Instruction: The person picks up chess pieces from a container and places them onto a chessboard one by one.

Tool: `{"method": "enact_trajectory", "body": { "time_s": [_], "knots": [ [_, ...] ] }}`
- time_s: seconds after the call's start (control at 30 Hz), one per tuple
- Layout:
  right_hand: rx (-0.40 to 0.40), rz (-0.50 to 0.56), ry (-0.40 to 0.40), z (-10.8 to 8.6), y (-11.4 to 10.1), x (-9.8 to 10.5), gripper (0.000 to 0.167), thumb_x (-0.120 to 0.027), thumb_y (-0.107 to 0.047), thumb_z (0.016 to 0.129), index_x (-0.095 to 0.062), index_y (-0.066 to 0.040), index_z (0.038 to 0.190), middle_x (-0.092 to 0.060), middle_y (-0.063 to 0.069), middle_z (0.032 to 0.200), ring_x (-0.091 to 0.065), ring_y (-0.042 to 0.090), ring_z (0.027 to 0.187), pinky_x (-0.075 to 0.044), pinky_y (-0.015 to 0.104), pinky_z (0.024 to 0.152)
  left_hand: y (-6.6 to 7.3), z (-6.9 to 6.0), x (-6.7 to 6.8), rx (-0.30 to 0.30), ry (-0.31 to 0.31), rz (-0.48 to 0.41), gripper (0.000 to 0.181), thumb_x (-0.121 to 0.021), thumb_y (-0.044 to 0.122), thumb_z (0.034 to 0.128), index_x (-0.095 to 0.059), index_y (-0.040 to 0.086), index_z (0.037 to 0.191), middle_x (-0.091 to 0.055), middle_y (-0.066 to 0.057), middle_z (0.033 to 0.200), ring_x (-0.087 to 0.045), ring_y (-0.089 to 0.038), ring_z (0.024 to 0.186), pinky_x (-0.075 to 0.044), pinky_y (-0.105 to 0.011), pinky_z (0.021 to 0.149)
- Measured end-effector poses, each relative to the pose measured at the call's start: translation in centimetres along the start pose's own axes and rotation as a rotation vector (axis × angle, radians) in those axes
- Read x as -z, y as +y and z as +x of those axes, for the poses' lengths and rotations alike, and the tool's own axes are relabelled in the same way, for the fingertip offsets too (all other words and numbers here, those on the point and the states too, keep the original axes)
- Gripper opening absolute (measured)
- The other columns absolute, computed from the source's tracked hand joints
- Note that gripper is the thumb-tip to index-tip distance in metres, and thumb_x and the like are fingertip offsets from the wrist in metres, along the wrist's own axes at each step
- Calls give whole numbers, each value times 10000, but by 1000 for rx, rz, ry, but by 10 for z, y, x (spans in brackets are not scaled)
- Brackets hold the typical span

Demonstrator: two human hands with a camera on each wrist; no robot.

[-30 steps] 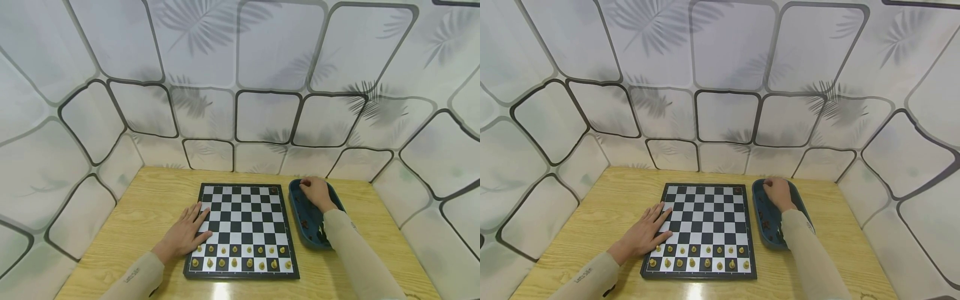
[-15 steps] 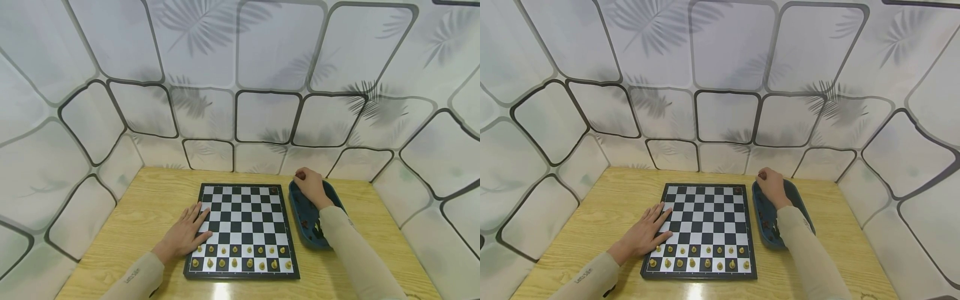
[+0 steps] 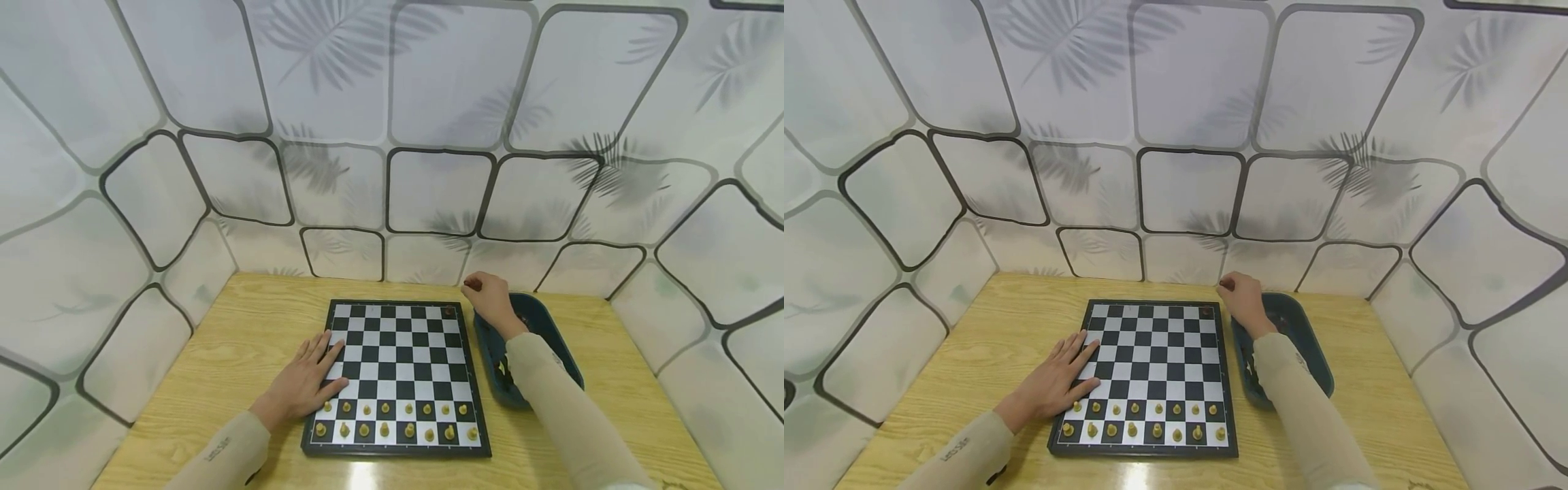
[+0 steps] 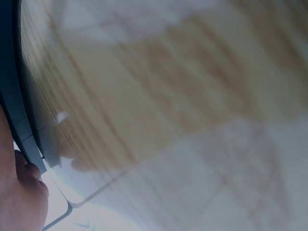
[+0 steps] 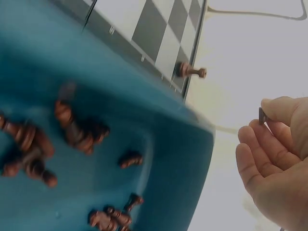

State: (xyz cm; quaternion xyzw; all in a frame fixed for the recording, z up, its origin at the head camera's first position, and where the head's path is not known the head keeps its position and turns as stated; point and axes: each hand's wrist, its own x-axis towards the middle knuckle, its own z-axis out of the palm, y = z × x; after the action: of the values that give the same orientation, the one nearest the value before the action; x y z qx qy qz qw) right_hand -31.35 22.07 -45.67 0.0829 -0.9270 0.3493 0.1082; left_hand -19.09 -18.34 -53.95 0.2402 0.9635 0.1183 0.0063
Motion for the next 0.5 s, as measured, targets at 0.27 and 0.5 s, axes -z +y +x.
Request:
{"method": "enact_trajectory", "body": {
  "time_s": [0.27,0.5],
  "knots": [
    [18,36,-36,5,-21,-16,215,-698,-115,1011,-732,41,1154,-757,222,1075,-710,380,995,-596,538,888,-1,0,-1,0,1,9,822,-434,634,1066,-300,94,1671,-189,-255,1739,-223,-438,1613,-202,-591,1321],
    [15,64,-67,8,-35,-34,206,-701,-136,1020,-739,-20,1185,-761,186,1127,-720,340,1006,-635,484,816,-1,0,-2,4,-1,6,828,-431,642,1064,-288,105,1676,-178,-249,1742,-210,-430,1618,-200,-589,1322]
  ]
}}
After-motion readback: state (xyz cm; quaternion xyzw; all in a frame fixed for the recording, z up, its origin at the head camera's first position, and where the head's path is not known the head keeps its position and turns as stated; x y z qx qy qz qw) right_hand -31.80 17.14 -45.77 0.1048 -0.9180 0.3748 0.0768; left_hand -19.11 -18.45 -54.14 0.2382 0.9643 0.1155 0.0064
